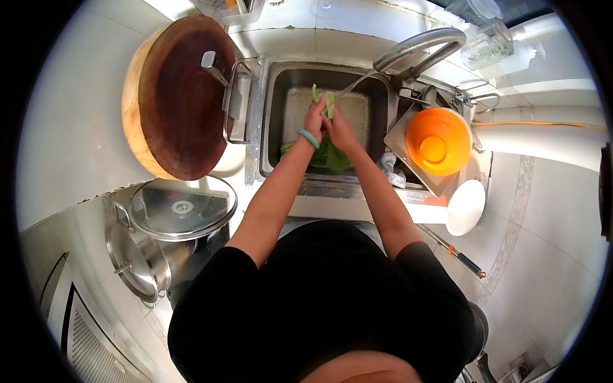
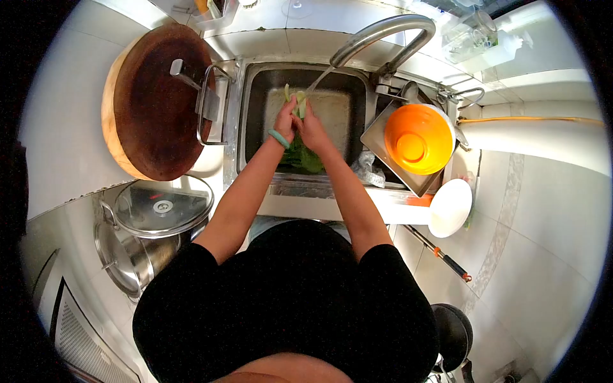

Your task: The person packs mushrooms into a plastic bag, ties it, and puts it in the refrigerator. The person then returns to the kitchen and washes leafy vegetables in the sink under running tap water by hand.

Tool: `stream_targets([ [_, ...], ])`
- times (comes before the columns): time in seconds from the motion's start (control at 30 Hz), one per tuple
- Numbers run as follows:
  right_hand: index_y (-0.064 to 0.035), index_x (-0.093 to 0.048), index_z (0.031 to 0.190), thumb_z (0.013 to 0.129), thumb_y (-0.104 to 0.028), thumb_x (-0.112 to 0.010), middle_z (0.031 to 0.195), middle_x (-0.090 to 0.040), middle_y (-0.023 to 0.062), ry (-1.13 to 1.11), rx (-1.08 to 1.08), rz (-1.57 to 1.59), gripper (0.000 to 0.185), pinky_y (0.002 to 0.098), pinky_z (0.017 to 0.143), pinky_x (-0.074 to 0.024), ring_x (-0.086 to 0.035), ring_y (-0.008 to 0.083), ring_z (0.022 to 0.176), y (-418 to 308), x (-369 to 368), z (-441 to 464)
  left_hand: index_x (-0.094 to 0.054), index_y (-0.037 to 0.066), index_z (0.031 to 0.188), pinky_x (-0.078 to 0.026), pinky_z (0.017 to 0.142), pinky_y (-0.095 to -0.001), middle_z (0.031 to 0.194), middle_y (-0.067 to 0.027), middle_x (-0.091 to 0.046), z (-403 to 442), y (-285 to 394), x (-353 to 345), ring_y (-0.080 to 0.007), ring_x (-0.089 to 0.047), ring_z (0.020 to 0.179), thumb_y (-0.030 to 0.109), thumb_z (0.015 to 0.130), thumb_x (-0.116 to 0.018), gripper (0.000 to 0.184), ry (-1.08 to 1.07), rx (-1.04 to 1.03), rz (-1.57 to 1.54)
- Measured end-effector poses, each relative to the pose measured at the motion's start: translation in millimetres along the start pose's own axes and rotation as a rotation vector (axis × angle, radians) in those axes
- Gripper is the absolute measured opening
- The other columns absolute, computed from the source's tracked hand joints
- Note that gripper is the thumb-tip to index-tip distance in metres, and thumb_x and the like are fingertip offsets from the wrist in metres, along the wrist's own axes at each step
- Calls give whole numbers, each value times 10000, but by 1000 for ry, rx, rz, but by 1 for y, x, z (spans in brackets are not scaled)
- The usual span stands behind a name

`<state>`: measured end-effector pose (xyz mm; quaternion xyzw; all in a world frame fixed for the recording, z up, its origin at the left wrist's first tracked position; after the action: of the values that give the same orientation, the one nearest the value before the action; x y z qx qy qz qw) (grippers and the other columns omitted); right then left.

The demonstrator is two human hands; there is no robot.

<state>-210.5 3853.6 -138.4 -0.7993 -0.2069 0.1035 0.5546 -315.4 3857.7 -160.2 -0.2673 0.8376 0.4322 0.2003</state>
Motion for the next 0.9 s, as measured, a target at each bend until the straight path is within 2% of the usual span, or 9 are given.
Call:
stream_targets([
  [0.07, -86, -104, 1411, 889, -178, -530, 1259, -445, 200, -37, -100, 92, 679, 344, 852, -424, -517, 291, 1049, 1, -3, -2, -431, 89, 1223, -438, 805, -311, 1048, -53, -555, -7, 4, -9, -172, -539, 936, 384, 905, -475, 436, 63, -110, 18],
  [0.13, -68, -135, 1395, 854, -149, -574, 1211, -475, 195, 157, 239, -250, 701, 365, 822, -434, -535, 311, 1024, 4, -8, -8, -435, 93, 1230, -448, 784, -290, 1028, -50, -569, -8, 9, -10, -154, -551, 904, 349, 917, -462, 405, 87, -253, -52],
  [0.27, -62, -174, 1372, 824, -153, -607, 1192, -490, 191, 155, 151, -206, 705, 361, 821, -434, -532, 321, 1032, 12, -8, -6, -499, 73, 1171, -433, 794, -273, 975, -29, -568, 10, 15, -2, -129, -534, 908, 289, 916, -485, 335, 18, -379, 72],
  [0.33, -52, -249, 1328, 783, -152, -644, 1152, -516, 180, 270, 433, -214, 681, 377, 813, -433, -542, 312, 1002, 10, -8, -1, -533, 70, 1137, -431, 795, -266, 972, -27, -571, 13, 21, -1, -124, -534, 903, 261, 926, -466, 292, 11, -397, 207],
  [0.4, -44, -296, 1297, 777, -146, -644, 1118, -528, 172, 287, 385, -167, 634, 375, 806, -434, -546, 303, 981, 11, -2, 7, -554, 63, 1141, -425, 812, -270, 1026, -34, -562, 11, 29, -5, -132, -529, 945, 263, 921, -473, 309, -73, -354, 465],
  [0.53, -22, -409, 1197, 760, -151, -652, 1011, -554, 153, 251, 62, -161, 516, 356, 764, -442, -559, 262, 902, -1, 23, 7, -520, 84, 1213, -421, 823, -270, 1091, -44, -564, 12, 35, 3, -142, -538, 972, 230, 900, -511, 346, -183, -273, 284],
  [0.63, -15, -420, 1188, 767, -170, -644, 993, -559, 155, 497, 269, -204, 501, 342, 734, -445, -568, 249, 865, 20, 40, 8, -471, 123, 1265, -427, 856, -358, 1147, -100, -566, 12, 38, 40, -214, -554, 1011, 191, 849, -574, 434, 69, -217, 744],
  [0.77, -21, -385, 1220, 794, -155, -608, 1025, -550, 159, 661, 185, -217, 500, 348, 744, -436, -551, 259, 914, 18, 52, -7, -556, 36, 1110, -472, 820, -402, 1079, -208, -577, 29, -18, 114, -321, -572, 979, 125, 833, -536, 292, 99, 58, 1843],
  [0.9, -12, -365, 1202, 791, -112, -595, 1042, -520, 129, 676, 252, -28, 482, 324, 731, -429, -528, 213, 895, 31, 63, -15, -554, 49, 1131, -474, 844, -417, 1082, -176, -581, 61, -76, 184, -308, -561, 994, 150, 806, -602, 344, -32, 178, 1929],
])
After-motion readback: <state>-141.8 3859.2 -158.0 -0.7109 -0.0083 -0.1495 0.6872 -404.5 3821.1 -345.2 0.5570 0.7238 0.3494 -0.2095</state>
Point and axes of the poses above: each hand's wrist, its own z-axis towards the middle knuckle, its own x-axis out of the back of the hand, y = z × x, the point moved 1 cm from there along z, towards the middle knuckle
